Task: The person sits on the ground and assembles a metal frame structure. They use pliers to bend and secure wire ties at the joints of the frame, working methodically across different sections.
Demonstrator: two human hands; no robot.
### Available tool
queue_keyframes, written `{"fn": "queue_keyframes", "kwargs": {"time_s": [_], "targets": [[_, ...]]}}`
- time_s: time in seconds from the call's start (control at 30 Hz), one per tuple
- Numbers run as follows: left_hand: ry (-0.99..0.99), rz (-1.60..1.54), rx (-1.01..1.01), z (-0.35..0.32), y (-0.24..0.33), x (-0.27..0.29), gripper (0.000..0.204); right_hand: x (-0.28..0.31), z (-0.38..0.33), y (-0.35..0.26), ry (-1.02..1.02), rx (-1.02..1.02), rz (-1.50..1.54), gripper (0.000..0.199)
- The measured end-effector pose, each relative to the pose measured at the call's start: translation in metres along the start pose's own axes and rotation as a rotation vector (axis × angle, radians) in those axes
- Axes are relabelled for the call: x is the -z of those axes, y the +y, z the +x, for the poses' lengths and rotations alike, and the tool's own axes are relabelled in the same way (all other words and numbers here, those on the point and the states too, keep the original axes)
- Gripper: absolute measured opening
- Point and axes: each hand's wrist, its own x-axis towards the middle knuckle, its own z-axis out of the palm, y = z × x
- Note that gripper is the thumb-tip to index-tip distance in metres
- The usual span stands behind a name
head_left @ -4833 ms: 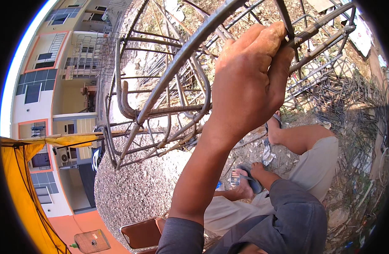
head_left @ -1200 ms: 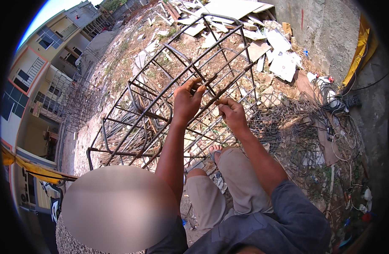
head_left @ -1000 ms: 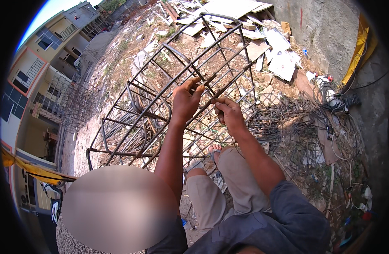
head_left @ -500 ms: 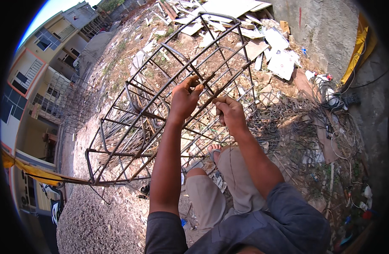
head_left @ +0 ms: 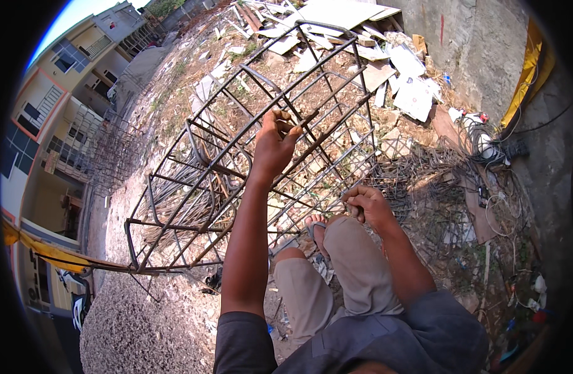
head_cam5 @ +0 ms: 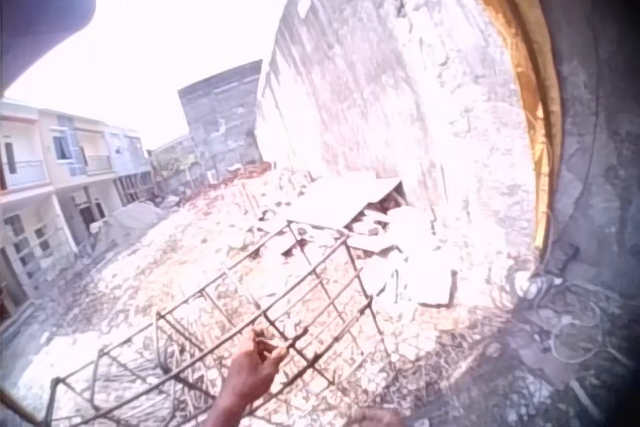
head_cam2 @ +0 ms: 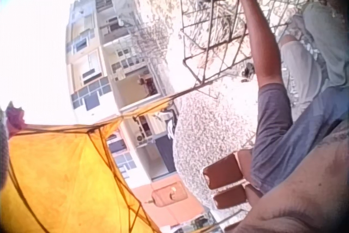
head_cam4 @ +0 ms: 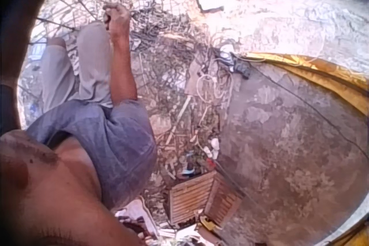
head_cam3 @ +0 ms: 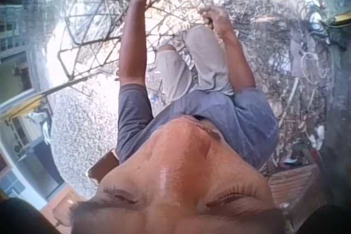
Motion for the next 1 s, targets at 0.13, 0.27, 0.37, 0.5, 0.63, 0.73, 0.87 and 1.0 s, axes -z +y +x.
{"fn": "queue_keyframes", "kwargs": {"time_s": [0.13, 0.27, 0.37, 0.5, 0.63, 0.73, 0.87, 1.0], "targets": [[-0.018, 0.040, -0.004, -0.001, 0.000, 0.000, 0.029, 0.012, -0.032, 0.013, -0.183, -0.038, 0.418, 0.015], [-0.050, -0.040, 0.031, -0.001, -0.002, -0.002, 0.025, -0.020, -0.012, -0.019, -0.264, -0.053, 0.482, 0.016], [-0.039, -0.062, 0.031, -0.002, 0.002, 0.000, 0.024, -0.035, 0.012, -0.033, -0.286, -0.091, 0.528, 0.017], [0.017, -0.088, 0.023, -0.003, -0.002, -0.003, 0.027, -0.060, 0.031, -0.047, -0.186, -0.011, 0.556, 0.017], [-0.002, -0.068, -0.009, -0.001, -0.008, -0.004, 0.025, -0.074, 0.063, -0.054, -0.033, 0.132, 0.419, 0.015], [-0.039, -0.135, 0.038, -0.005, 0.002, -0.001, 0.031, -0.084, 0.077, -0.058, 0.049, 0.220, 0.374, 0.014], [-0.024, -0.078, -0.009, -0.005, 0.002, 0.000, 0.035, -0.105, 0.082, -0.065, 0.152, 0.290, 0.305, 0.014], [0.002, 0.006, -0.051, -0.009, 0.013, 0.001, 0.037, -0.106, 0.081, -0.061, 0.189, 0.426, 0.199, 0.017]]}}
